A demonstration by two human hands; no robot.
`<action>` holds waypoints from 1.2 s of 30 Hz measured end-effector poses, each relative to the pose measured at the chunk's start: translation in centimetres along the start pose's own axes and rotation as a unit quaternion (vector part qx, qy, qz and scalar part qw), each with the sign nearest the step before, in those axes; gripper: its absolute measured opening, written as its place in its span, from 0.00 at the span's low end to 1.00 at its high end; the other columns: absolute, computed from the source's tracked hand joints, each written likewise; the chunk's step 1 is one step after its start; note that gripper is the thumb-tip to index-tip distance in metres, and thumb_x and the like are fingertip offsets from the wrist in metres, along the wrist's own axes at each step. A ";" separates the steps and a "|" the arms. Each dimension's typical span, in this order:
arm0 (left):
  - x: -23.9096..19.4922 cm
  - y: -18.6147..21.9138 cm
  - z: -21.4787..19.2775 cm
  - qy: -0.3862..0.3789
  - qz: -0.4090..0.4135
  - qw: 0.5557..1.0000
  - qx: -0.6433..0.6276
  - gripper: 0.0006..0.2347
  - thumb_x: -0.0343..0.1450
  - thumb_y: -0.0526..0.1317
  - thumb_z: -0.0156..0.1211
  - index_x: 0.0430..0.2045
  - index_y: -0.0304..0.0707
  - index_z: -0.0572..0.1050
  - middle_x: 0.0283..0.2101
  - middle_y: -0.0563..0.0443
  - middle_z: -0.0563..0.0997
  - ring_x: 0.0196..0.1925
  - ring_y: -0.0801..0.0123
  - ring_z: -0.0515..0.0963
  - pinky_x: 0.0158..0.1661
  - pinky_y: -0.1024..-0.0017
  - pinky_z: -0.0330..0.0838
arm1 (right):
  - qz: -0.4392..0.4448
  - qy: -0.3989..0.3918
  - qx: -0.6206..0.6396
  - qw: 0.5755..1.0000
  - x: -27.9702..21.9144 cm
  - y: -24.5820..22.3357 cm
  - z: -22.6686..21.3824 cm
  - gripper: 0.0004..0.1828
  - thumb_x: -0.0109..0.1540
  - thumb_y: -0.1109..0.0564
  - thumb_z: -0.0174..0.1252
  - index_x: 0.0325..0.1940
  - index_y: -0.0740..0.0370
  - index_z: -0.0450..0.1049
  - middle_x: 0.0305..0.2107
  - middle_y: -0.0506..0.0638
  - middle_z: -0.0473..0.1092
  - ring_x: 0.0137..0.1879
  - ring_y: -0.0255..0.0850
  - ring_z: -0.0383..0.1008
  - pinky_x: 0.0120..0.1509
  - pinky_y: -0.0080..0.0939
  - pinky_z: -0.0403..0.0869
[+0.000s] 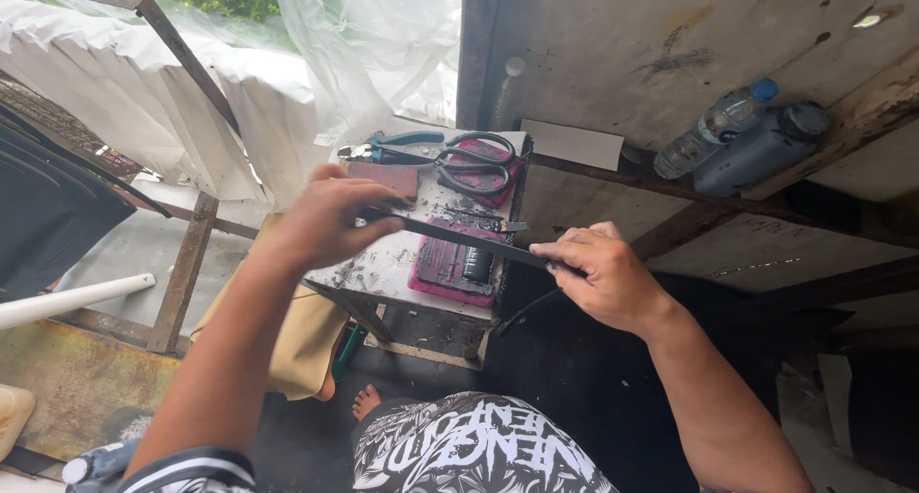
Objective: Applying edge paint to the sides of leather straps using a specialized applicator tool and then hanging them on a wire with clothespins to dry.
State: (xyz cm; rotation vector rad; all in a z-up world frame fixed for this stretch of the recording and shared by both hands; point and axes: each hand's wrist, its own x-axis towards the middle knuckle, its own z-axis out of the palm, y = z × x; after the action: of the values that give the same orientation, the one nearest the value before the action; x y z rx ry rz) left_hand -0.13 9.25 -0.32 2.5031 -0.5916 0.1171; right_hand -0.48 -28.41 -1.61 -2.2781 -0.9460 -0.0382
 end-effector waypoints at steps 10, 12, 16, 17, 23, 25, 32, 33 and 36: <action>-4.5 -5.4 -0.5 0.070 -0.066 0.983 0.159 0.03 0.70 0.47 0.69 0.35 0.64 0.83 0.34 0.72 0.85 0.42 0.82 0.82 0.64 0.67 0.56 | -0.115 0.047 -0.211 0.970 0.9 1.3 4.2 0.14 0.61 0.62 0.60 0.49 0.50 0.81 0.27 0.42 0.73 0.39 0.35 0.74 0.56 0.42 0.65; -4.7 -5.6 -0.4 0.076 -0.061 0.979 0.179 0.03 0.70 0.48 0.69 0.35 0.64 0.83 0.33 0.72 0.85 0.43 0.83 0.81 0.64 0.66 0.55 | -0.120 0.051 -0.224 0.966 1.1 1.3 4.5 0.14 0.61 0.62 0.60 0.48 0.48 0.81 0.27 0.42 0.73 0.39 0.35 0.73 0.56 0.42 0.65; -4.5 -5.3 0.2 0.082 -0.037 0.964 0.252 0.03 0.71 0.51 0.69 0.34 0.67 0.83 0.33 0.75 0.84 0.48 0.84 0.77 0.63 0.65 0.54 | -0.123 0.067 -0.250 0.958 0.7 1.7 4.7 0.14 0.61 0.61 0.61 0.48 0.46 0.81 0.27 0.41 0.71 0.41 0.35 0.71 0.57 0.43 0.63; -4.4 -5.1 0.4 0.081 -0.037 0.964 0.252 0.03 0.71 0.51 0.69 0.34 0.67 0.83 0.33 0.75 0.84 0.48 0.84 0.77 0.63 0.65 0.54 | -0.122 0.067 -0.249 0.958 0.5 1.8 4.6 0.14 0.61 0.61 0.61 0.48 0.46 0.81 0.27 0.41 0.71 0.41 0.35 0.71 0.57 0.43 0.63; -3.0 -3.5 2.1 0.109 0.024 0.959 0.259 0.03 0.70 0.52 0.68 0.29 0.65 0.81 0.30 0.72 0.82 0.46 0.77 0.75 0.60 0.63 0.57 | -0.107 0.110 -0.239 0.959 -1.8 2.8 3.7 0.13 0.60 0.62 0.60 0.45 0.47 0.82 0.26 0.41 0.70 0.40 0.36 0.69 0.58 0.46 0.61; -2.3 -2.7 2.6 0.102 0.046 0.963 0.246 0.03 0.68 0.49 0.70 0.26 0.62 0.81 0.29 0.71 0.82 0.45 0.76 0.75 0.59 0.62 0.56 | -0.093 0.122 -0.240 0.959 -2.9 3.2 3.4 0.13 0.60 0.62 0.60 0.44 0.47 0.82 0.26 0.40 0.70 0.41 0.36 0.69 0.59 0.47 0.60; -0.2 -0.6 4.8 0.088 0.108 0.964 0.225 0.04 0.67 0.46 0.69 0.23 0.60 0.80 0.29 0.70 0.81 0.43 0.74 0.72 0.56 0.61 0.55 | -0.066 0.154 -0.265 0.950 -6.7 5.1 2.1 0.12 0.61 0.61 0.60 0.43 0.45 0.82 0.27 0.39 0.71 0.41 0.35 0.69 0.60 0.48 0.60; 0.1 0.0 5.0 0.086 0.115 0.964 0.226 0.04 0.67 0.46 0.70 0.23 0.59 0.80 0.28 0.69 0.81 0.43 0.74 0.72 0.56 0.61 0.55 | -0.064 0.164 -0.266 0.948 -7.1 5.1 1.8 0.12 0.60 0.62 0.60 0.42 0.46 0.83 0.26 0.39 0.71 0.41 0.36 0.69 0.60 0.48 0.60; 0.9 1.2 5.5 0.079 0.133 0.962 0.224 0.04 0.65 0.45 0.70 0.22 0.59 0.80 0.28 0.68 0.81 0.42 0.73 0.72 0.55 0.61 0.55 | -0.056 0.181 -0.269 0.944 -8.5 5.3 1.2 0.12 0.59 0.63 0.60 0.41 0.47 0.83 0.26 0.40 0.72 0.40 0.36 0.70 0.59 0.49 0.60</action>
State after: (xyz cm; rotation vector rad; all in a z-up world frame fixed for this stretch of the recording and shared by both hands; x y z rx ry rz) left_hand -0.09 4.99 -4.14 2.7888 -0.9160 0.6098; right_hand -3.61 -35.70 -7.81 -2.5643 -0.9422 -0.8278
